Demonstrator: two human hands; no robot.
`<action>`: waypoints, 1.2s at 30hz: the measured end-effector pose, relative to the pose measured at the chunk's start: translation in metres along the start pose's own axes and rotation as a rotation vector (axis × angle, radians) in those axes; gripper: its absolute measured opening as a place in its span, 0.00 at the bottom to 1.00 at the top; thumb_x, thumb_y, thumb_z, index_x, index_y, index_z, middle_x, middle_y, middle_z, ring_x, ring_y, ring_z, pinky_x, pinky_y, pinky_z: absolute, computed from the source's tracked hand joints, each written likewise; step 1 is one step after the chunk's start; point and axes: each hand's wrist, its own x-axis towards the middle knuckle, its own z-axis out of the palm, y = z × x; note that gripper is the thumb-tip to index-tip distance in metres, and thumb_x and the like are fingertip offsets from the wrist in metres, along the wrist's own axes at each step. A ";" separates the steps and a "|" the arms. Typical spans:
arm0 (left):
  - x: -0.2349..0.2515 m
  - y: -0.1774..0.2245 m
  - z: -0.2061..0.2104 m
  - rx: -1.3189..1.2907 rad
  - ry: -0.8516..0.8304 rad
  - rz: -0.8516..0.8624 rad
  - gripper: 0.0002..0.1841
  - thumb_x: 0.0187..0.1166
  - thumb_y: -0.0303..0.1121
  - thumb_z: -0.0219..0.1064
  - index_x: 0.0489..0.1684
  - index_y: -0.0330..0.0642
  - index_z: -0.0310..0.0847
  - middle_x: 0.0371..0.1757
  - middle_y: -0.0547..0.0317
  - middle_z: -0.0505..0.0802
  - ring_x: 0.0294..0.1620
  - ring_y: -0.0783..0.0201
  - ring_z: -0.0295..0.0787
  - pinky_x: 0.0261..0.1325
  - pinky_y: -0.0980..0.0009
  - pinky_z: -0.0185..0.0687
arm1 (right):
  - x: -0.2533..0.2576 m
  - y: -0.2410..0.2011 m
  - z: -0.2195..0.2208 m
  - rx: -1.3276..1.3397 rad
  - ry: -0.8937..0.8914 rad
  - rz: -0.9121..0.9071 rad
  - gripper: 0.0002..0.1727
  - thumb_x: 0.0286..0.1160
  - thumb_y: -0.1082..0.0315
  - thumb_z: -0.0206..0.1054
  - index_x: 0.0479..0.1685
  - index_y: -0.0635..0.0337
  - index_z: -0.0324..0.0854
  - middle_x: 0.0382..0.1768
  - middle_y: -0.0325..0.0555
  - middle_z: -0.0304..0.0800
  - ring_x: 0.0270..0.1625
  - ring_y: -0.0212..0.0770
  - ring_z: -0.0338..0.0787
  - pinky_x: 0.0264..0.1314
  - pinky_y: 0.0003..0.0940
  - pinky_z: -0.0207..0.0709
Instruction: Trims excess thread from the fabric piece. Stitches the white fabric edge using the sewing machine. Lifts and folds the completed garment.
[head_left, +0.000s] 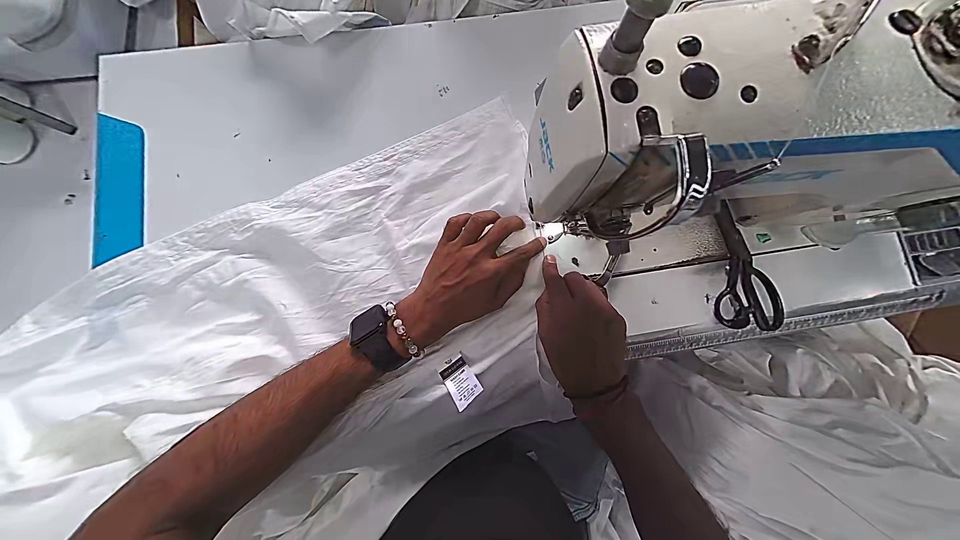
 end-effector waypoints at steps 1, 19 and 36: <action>0.003 -0.002 -0.001 0.004 0.001 -0.003 0.20 0.85 0.45 0.57 0.71 0.66 0.87 0.67 0.56 0.88 0.70 0.51 0.77 0.73 0.51 0.64 | 0.004 -0.001 0.001 -0.011 -0.016 0.002 0.22 0.82 0.64 0.60 0.72 0.54 0.86 0.32 0.44 0.85 0.32 0.43 0.87 0.24 0.35 0.77; -0.010 0.006 -0.001 -0.142 -0.049 0.127 0.21 0.86 0.42 0.55 0.72 0.62 0.87 0.78 0.69 0.85 0.84 0.54 0.73 0.84 0.51 0.63 | -0.098 0.042 -0.045 -0.075 0.044 0.061 0.07 0.71 0.65 0.64 0.33 0.50 0.89 0.29 0.43 0.84 0.36 0.48 0.85 0.31 0.41 0.72; -0.010 0.007 -0.003 -0.128 -0.046 0.109 0.21 0.86 0.44 0.55 0.71 0.58 0.87 0.76 0.71 0.87 0.81 0.57 0.74 0.82 0.53 0.63 | -0.018 0.006 0.005 0.070 0.217 0.118 0.09 0.75 0.58 0.68 0.37 0.49 0.92 0.32 0.39 0.90 0.35 0.41 0.89 0.32 0.37 0.78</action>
